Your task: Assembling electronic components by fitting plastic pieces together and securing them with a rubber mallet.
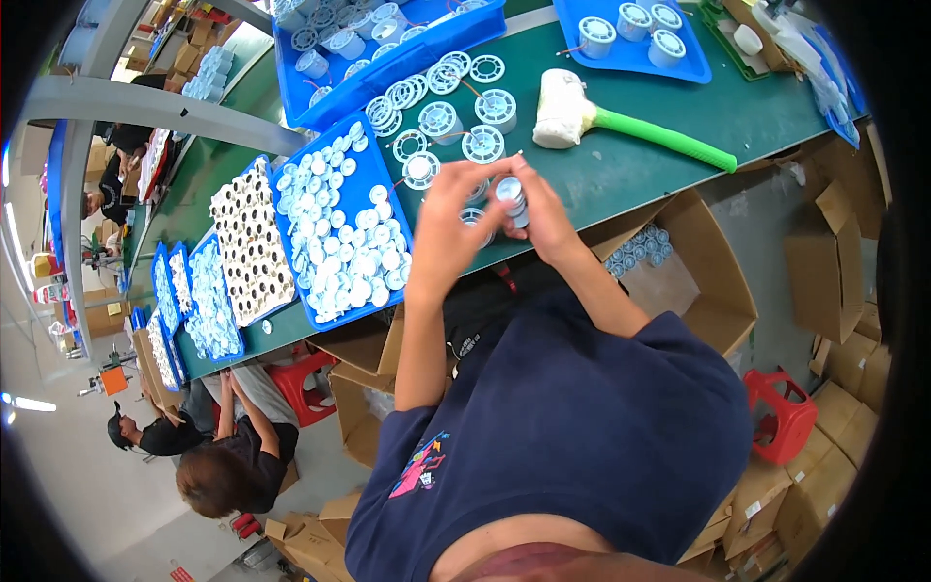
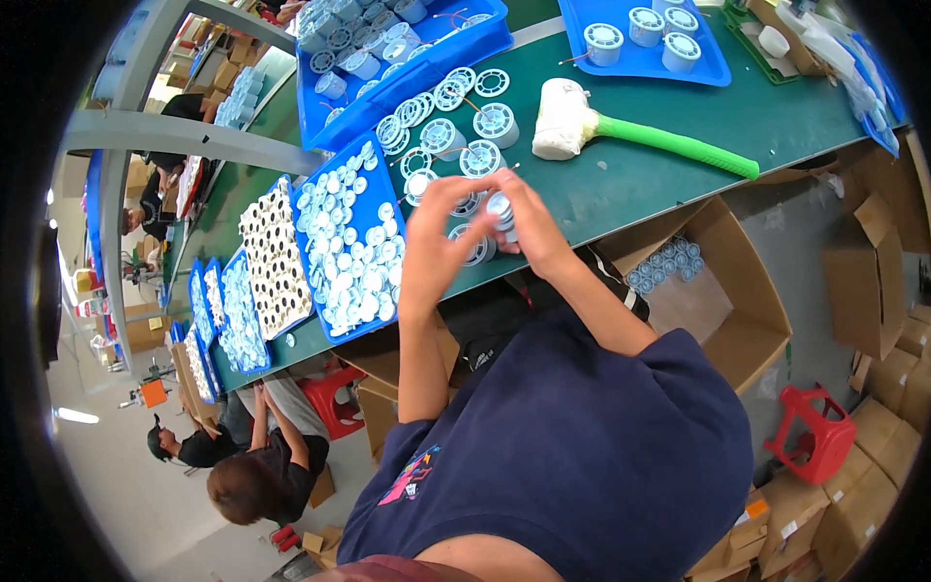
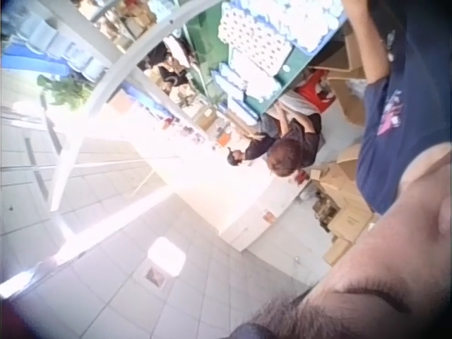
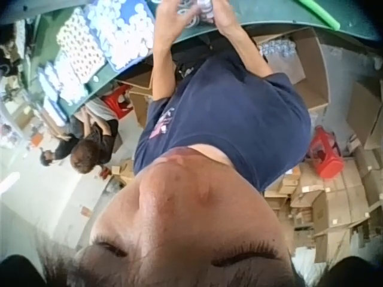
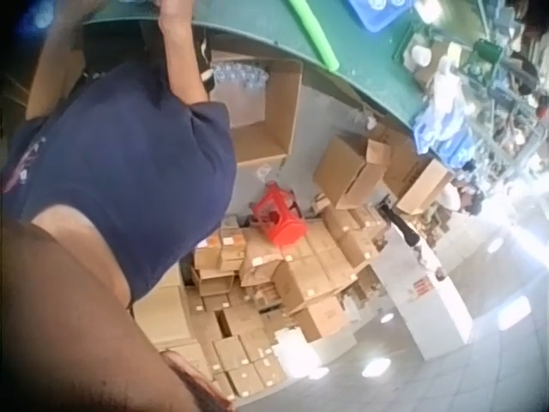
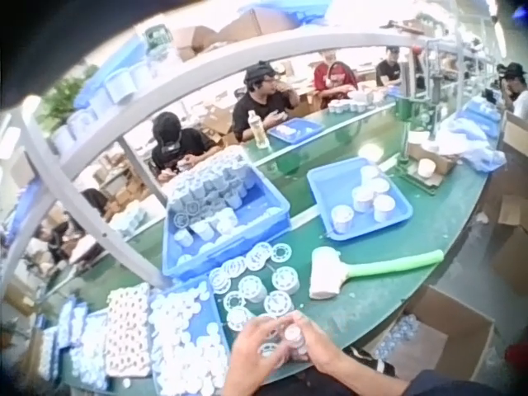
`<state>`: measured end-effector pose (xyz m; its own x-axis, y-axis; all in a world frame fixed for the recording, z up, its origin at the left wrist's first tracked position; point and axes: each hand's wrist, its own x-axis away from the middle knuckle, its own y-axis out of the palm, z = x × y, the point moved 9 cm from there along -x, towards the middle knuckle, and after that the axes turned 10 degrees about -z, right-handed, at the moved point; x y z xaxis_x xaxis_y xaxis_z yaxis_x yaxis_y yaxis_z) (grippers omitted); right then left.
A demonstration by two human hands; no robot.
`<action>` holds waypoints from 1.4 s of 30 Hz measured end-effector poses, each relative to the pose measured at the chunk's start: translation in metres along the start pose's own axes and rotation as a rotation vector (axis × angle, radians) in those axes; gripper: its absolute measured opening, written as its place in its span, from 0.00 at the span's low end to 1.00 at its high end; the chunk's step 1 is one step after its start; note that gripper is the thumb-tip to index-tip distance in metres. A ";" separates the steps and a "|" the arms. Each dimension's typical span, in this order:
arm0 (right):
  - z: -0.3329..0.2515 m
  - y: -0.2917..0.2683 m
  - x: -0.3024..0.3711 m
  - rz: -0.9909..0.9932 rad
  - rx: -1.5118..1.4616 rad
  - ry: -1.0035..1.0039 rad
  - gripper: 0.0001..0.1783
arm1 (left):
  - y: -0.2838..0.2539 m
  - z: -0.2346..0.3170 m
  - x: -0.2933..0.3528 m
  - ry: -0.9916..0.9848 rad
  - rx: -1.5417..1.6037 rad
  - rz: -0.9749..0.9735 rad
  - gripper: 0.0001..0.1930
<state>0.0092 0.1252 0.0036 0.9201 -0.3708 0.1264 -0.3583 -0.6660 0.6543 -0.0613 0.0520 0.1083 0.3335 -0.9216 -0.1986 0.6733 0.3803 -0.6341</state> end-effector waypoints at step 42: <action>-0.013 0.001 0.002 -0.086 0.140 0.003 0.33 | 0.020 0.009 -0.021 -0.032 -0.028 -0.382 0.17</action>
<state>0.0126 0.1322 0.0141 0.9486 -0.3070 0.0765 -0.2967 -0.7791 0.5523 -0.0488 0.0800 0.1067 0.0825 -0.9935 0.0791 0.7346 0.0070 -0.6785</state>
